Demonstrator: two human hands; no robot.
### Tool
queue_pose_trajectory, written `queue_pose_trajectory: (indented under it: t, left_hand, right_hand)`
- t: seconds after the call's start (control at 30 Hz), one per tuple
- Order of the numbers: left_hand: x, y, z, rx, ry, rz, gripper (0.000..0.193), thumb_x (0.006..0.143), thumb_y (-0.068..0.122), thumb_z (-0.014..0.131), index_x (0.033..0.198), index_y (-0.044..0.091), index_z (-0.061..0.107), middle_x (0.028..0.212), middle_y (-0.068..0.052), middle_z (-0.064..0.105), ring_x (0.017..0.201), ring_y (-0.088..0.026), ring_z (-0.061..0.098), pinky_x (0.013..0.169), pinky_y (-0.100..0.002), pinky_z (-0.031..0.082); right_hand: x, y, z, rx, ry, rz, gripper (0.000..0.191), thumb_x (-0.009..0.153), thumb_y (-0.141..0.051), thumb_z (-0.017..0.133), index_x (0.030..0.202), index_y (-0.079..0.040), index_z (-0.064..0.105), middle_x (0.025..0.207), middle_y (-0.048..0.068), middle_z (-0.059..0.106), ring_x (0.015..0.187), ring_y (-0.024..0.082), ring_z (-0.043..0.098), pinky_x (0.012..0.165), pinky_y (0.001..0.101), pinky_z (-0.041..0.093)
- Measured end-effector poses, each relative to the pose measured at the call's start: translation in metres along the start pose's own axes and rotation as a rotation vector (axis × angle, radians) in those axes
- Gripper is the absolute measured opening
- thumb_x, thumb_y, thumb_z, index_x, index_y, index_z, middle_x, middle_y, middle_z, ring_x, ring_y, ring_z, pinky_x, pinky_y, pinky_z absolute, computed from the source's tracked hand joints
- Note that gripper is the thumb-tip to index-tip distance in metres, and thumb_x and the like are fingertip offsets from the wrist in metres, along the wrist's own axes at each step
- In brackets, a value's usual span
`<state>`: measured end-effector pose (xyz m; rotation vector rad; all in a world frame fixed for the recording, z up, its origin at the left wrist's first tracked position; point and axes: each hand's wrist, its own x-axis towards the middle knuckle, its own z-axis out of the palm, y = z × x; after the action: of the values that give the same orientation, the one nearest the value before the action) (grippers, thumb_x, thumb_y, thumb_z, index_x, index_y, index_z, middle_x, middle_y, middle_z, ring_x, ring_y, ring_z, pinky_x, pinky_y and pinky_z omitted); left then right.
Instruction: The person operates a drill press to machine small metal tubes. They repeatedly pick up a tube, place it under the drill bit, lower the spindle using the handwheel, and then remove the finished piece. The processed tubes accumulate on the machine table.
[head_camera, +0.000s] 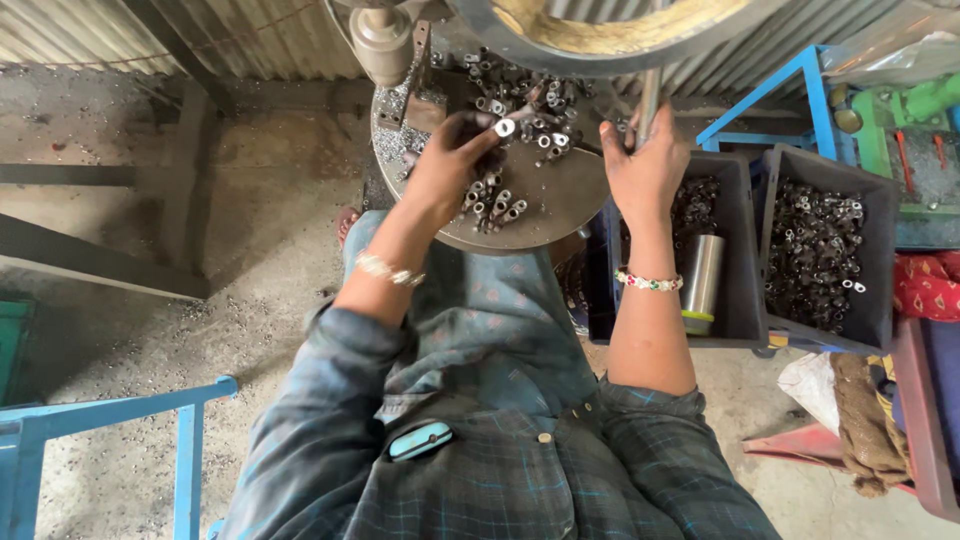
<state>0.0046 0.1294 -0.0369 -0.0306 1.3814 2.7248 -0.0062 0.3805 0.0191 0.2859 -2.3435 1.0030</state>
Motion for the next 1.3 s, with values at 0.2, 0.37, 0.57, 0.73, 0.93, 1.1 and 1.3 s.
queue_pose_trajectory:
  t: [0.2, 0.37, 0.57, 0.73, 0.93, 1.1, 1.3]
  left_hand:
    - [-0.088, 0.027, -0.044, -0.488, 0.051, -0.008, 0.041, 0.095, -0.006, 0.056, 0.134, 0.005, 0.057, 0.113, -0.010, 0.066, 0.103, -0.023, 0.069, 0.092, -0.035, 0.059]
    - [-0.079, 0.043, -0.094, 0.027, 0.327, 0.419, 0.040, 0.091, -0.016, 0.063, 0.129, -0.005, 0.059, 0.124, -0.014, 0.070, 0.109, -0.021, 0.069, 0.099, -0.034, 0.058]
    - [-0.030, 0.047, -0.121, -0.123, 0.376, 0.378, 0.041, 0.098, -0.010, 0.063, 0.138, -0.001, 0.063, 0.112, -0.006, 0.068, 0.100, -0.014, 0.066, 0.093, -0.028, 0.056]
    - [-0.011, 0.046, -0.118, 0.071, 0.377, 0.498, 0.036, 0.097, -0.009, 0.064, 0.132, -0.003, 0.067, 0.116, -0.006, 0.072, 0.104, -0.012, 0.066, 0.095, -0.025, 0.055]
    - [-0.005, 0.046, -0.117, 0.334, 0.426, 0.611, 0.021, 0.098, -0.008, 0.067, 0.119, -0.004, 0.072, 0.111, -0.007, 0.074, 0.101, -0.011, 0.069, 0.094, -0.026, 0.056]
    - [0.010, 0.046, -0.125, 0.129, 0.314, 0.551, 0.013, 0.099, -0.009, 0.065, 0.110, -0.004, 0.070, 0.108, -0.006, 0.074, 0.099, -0.012, 0.069, 0.093, -0.027, 0.057]
    - [0.023, 0.068, -0.137, -0.129, 0.101, 0.239, 0.015, 0.099, -0.007, 0.062, 0.112, -0.004, 0.070, 0.104, -0.009, 0.074, 0.095, -0.017, 0.070, 0.091, -0.031, 0.060]
  right_hand:
    - [-0.001, 0.002, 0.005, 0.015, 0.023, 0.035, 0.038, 0.088, -0.009, 0.089, 0.099, -0.002, 0.054, 0.074, 0.005, 0.058, 0.060, 0.019, 0.057, 0.059, 0.0334, 0.048]
    - [-0.001, 0.008, 0.010, -0.003, 0.016, 0.051, 0.040, 0.090, -0.009, 0.090, 0.095, -0.003, 0.051, 0.074, 0.003, 0.058, 0.062, 0.016, 0.055, 0.063, 0.0320, 0.047]
    - [-0.002, 0.001, 0.010, 0.022, 0.011, 0.032, 0.039, 0.089, -0.004, 0.089, 0.099, -0.001, 0.051, 0.081, 0.005, 0.056, 0.065, 0.016, 0.052, 0.065, 0.0311, 0.047]
    - [0.000, -0.005, 0.011, -0.004, 0.020, 0.055, 0.039, 0.088, -0.005, 0.089, 0.100, 0.001, 0.052, 0.079, 0.003, 0.057, 0.064, 0.015, 0.052, 0.064, 0.0291, 0.048]
    - [-0.001, -0.002, 0.012, 0.042, 0.040, 0.062, 0.038, 0.089, -0.005, 0.088, 0.105, 0.002, 0.054, 0.080, 0.003, 0.056, 0.065, 0.013, 0.050, 0.064, 0.0273, 0.047]
    - [0.001, 0.005, 0.016, 0.062, 0.039, 0.049, 0.037, 0.091, -0.005, 0.088, 0.101, 0.003, 0.053, 0.082, 0.003, 0.058, 0.067, 0.013, 0.052, 0.066, 0.0272, 0.048]
    - [0.009, 0.029, 0.032, -0.099, 0.012, -0.047, 0.029, 0.091, -0.010, 0.086, 0.108, 0.000, 0.065, 0.093, 0.008, 0.069, 0.079, 0.020, 0.061, 0.075, 0.0334, 0.051]
